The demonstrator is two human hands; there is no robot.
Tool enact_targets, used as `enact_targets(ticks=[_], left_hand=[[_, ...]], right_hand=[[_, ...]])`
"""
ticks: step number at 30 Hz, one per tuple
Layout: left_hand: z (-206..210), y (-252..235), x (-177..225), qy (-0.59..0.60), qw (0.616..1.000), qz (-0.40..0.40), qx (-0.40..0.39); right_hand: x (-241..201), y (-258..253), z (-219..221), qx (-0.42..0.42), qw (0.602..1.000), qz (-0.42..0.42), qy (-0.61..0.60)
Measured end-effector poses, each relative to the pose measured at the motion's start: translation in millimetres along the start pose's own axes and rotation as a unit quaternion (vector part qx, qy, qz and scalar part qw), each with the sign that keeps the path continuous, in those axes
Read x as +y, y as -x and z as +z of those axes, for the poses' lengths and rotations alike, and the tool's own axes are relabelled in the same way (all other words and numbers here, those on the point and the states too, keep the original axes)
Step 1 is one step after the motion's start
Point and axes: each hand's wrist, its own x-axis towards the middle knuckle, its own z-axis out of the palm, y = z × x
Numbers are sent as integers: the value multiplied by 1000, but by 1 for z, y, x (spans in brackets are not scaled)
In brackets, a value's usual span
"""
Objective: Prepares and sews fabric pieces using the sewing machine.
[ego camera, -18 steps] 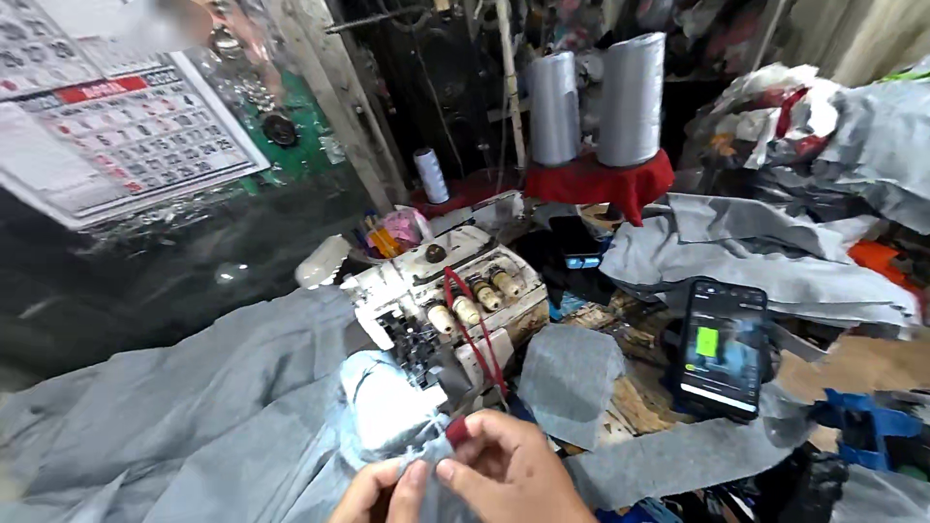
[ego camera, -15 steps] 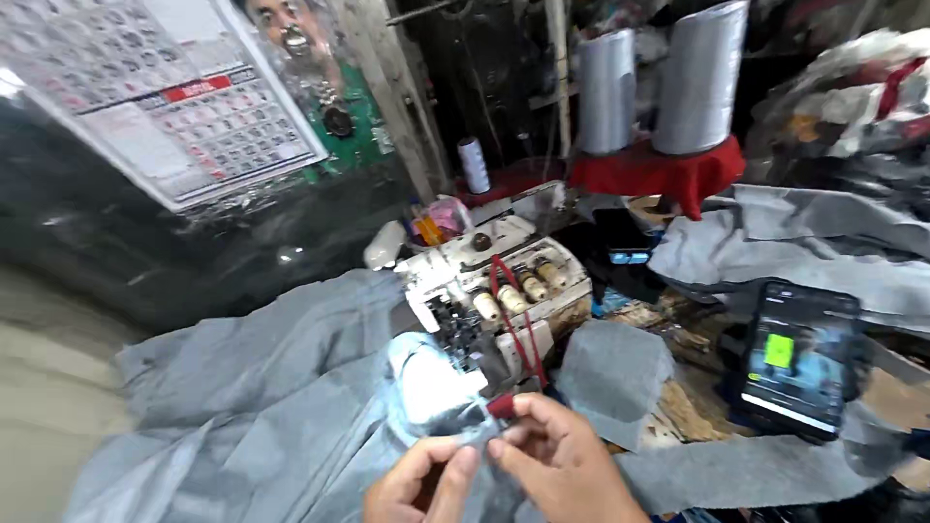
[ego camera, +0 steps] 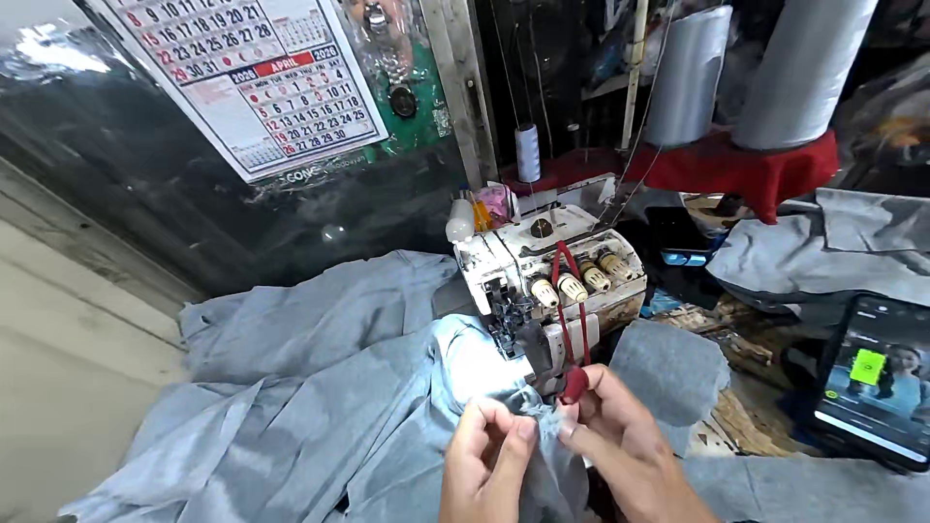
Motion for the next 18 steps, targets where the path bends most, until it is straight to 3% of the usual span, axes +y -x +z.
enact_targets(ticks=[2,4,6,9,12,15,18], left_hand=[[-6,-7,-6,73,997,-26,-10],[-28,-12,-4,68,996,-11,-51],[-61,-17,5,29,989,23,-144],[-96,-32,19,-55,951,-6,-303],[-104,-46,28,-198,909,-61,-363],[-101,-37,36,-217,903,-83,-362],[-93,-19,30,-184,914,-79,-351]], right_hand=[[7,-8,-4,-18,992,48,-119],[6,-15,-19,-85,986,75,-121],[-3,-21,-40,-184,977,95,-55],[-18,-34,-58,-294,941,155,61],[-30,-38,-57,-350,910,146,169],[-24,-22,-53,-317,898,45,301],[0,-8,-55,-208,945,-41,249]])
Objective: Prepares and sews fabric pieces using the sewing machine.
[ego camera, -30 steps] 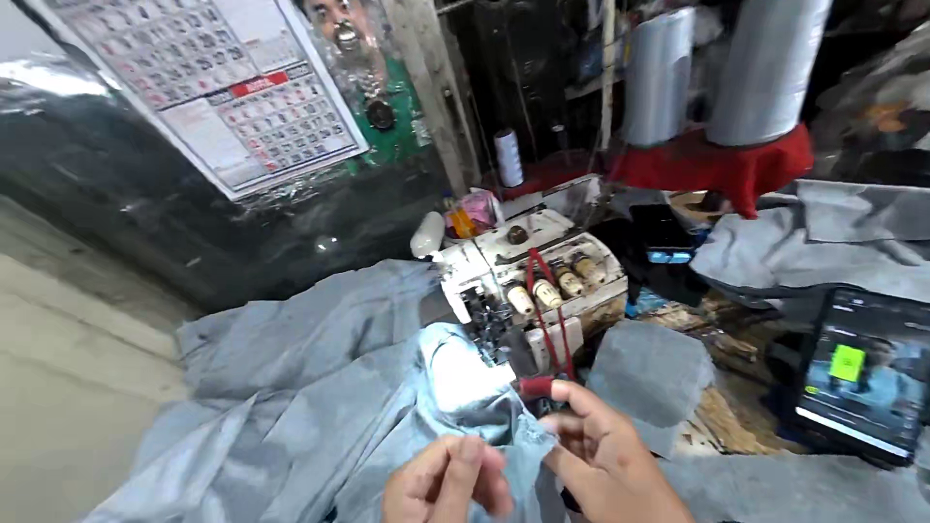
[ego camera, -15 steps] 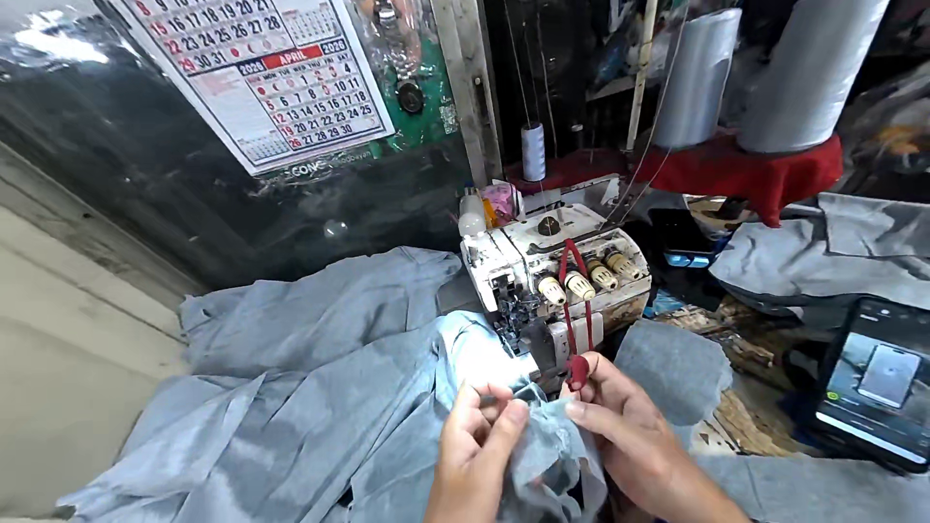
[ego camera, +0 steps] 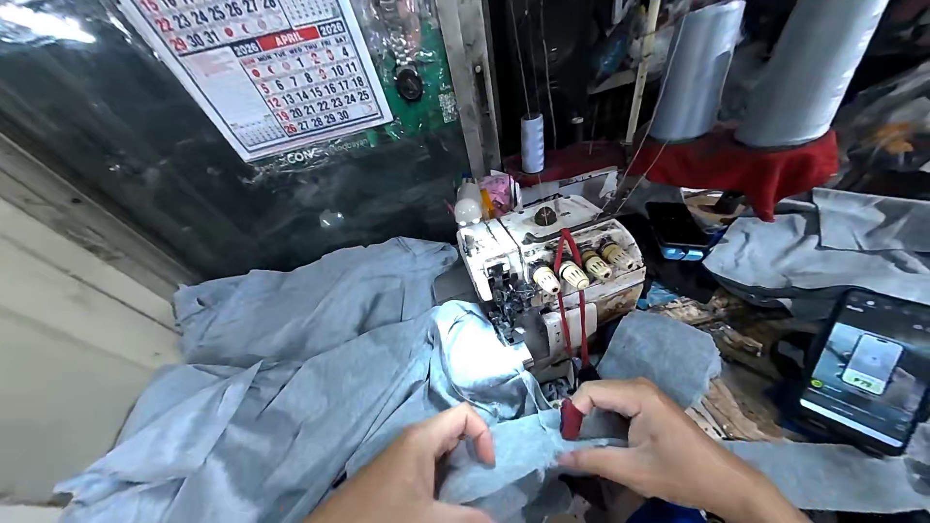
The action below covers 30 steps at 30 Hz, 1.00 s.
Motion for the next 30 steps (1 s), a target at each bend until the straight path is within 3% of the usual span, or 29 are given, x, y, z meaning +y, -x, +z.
enact_targets(ticks=[6,11,15,19,25,27,30], left_hand=[[31,-5,-7,-92,980,8,177],[42,-4,-1,-104,966,-19,234],[41,-2,-3,-180,946,-62,262],[28,2,-6,-234,936,-57,256],[24,-4,-8,-119,961,-10,248],[21,-4,-22,-109,975,-20,191],[-9,7,-11,-106,990,-14,93]], right_hand=[[10,-1,12,100,991,-15,-87],[13,-4,14,129,986,8,-103],[6,-8,9,125,987,37,-91],[-6,-11,-5,60,992,86,-71],[-14,-11,-18,-90,976,192,-52],[-4,-3,-11,-73,977,185,-73],[-3,9,10,51,989,126,-62]])
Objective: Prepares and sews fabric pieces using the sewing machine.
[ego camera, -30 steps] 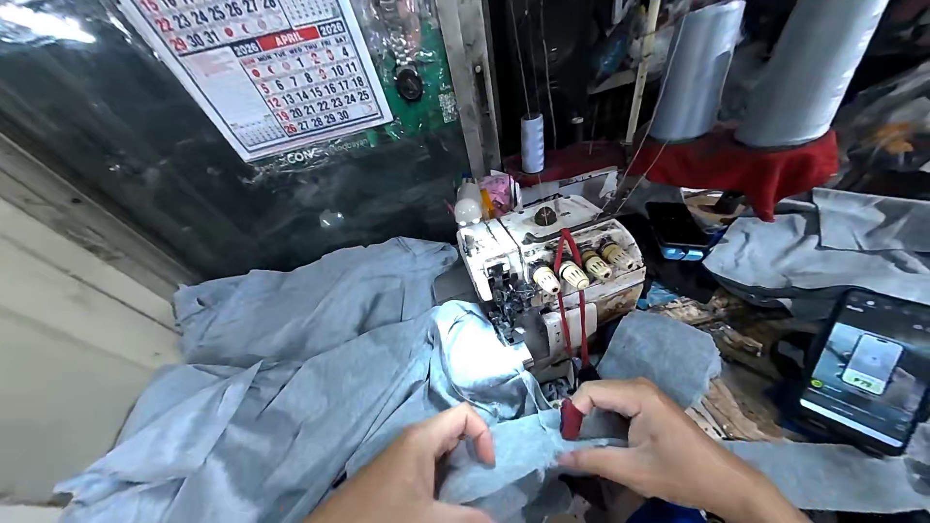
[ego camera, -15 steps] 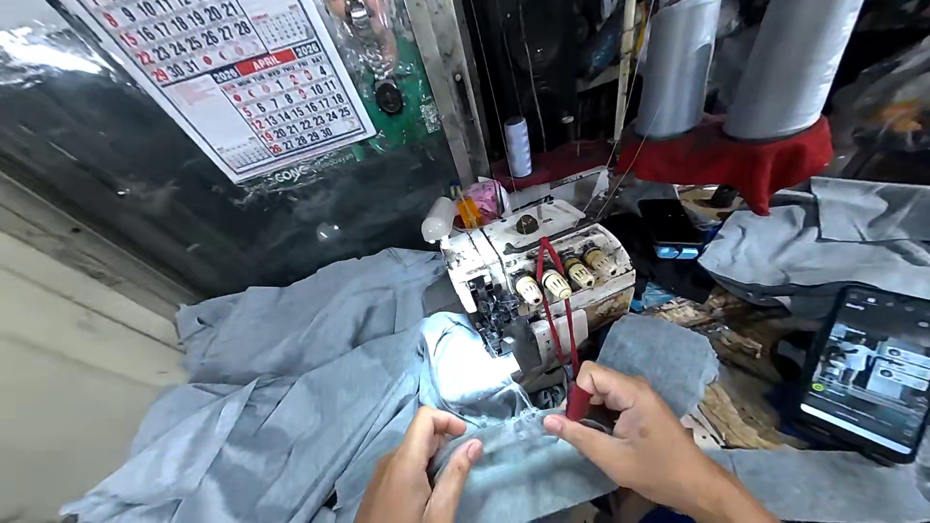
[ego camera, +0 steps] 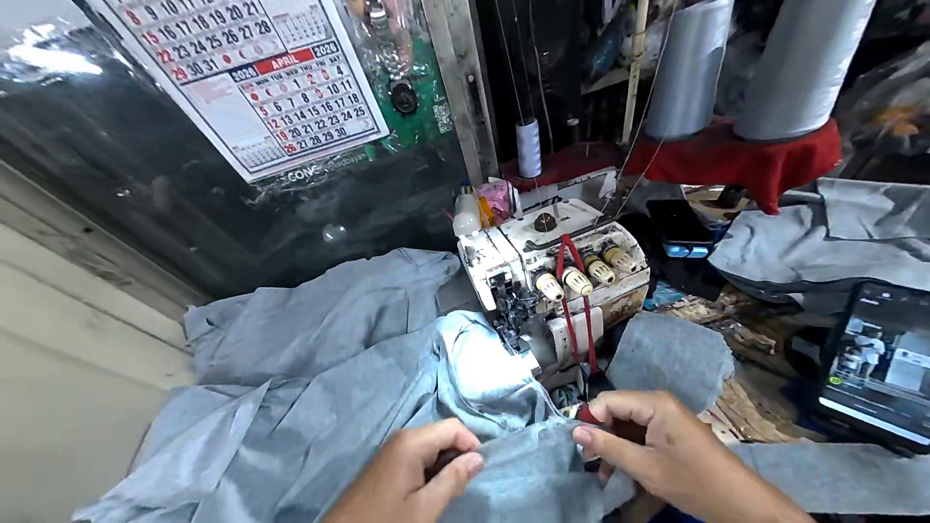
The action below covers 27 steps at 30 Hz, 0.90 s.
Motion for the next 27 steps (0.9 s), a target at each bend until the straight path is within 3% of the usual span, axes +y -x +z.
enact_targets(ticks=[2,4,6,10,12,20,27], left_hand=[[-20,-8,21,-28,998,20,47],[-25,-34,25,-95,984,46,143],[-19,-64,9,-134,968,82,197],[2,-94,-23,-78,955,142,249],[10,-100,-31,-120,945,146,268],[-8,-110,-18,-306,918,147,204],[-15,-117,-31,-335,904,194,183]], right_hand=[[-3,0,15,61,998,-12,27],[-1,-9,25,58,998,14,31],[7,-18,30,39,998,43,-5],[10,-16,33,86,996,23,11],[12,-16,34,102,994,22,28],[20,-18,44,115,990,52,58],[-2,-17,38,97,986,132,-32]])
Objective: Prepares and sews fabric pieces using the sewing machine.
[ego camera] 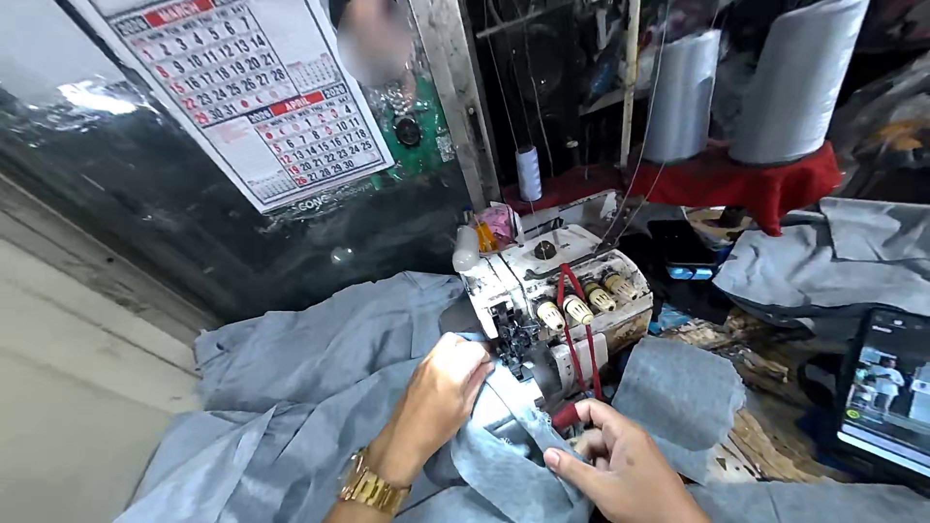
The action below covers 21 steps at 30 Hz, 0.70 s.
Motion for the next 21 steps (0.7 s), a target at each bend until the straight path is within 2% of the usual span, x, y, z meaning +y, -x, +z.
enact_targets(ticks=[3,6,9,11,13,15,16,18,21], left_hand=[[-8,-1,3,-2,999,-27,-46],[-6,-10,8,-5,998,-48,-29],[0,-17,6,49,994,-97,-30],[-8,-23,1,96,978,-163,-84],[-22,-31,-3,99,950,-242,-171],[-33,-37,-2,20,921,-302,-245],[-32,-40,1,-38,911,-323,-255],[-18,-45,11,-153,902,-340,-217],[-1,-53,14,-217,908,-323,-159]], right_hand=[[-3,-1,-5,-43,999,-3,8],[4,-6,-6,-72,997,-14,10],[3,-5,-8,-87,996,-12,4],[5,-3,-11,-102,995,-8,1],[7,2,-13,-130,991,-8,-17],[7,6,-13,-141,989,-13,-46],[7,4,-11,-126,990,-15,-67],[7,-6,-5,-74,992,-9,-106],[4,-18,0,-54,991,5,-125]])
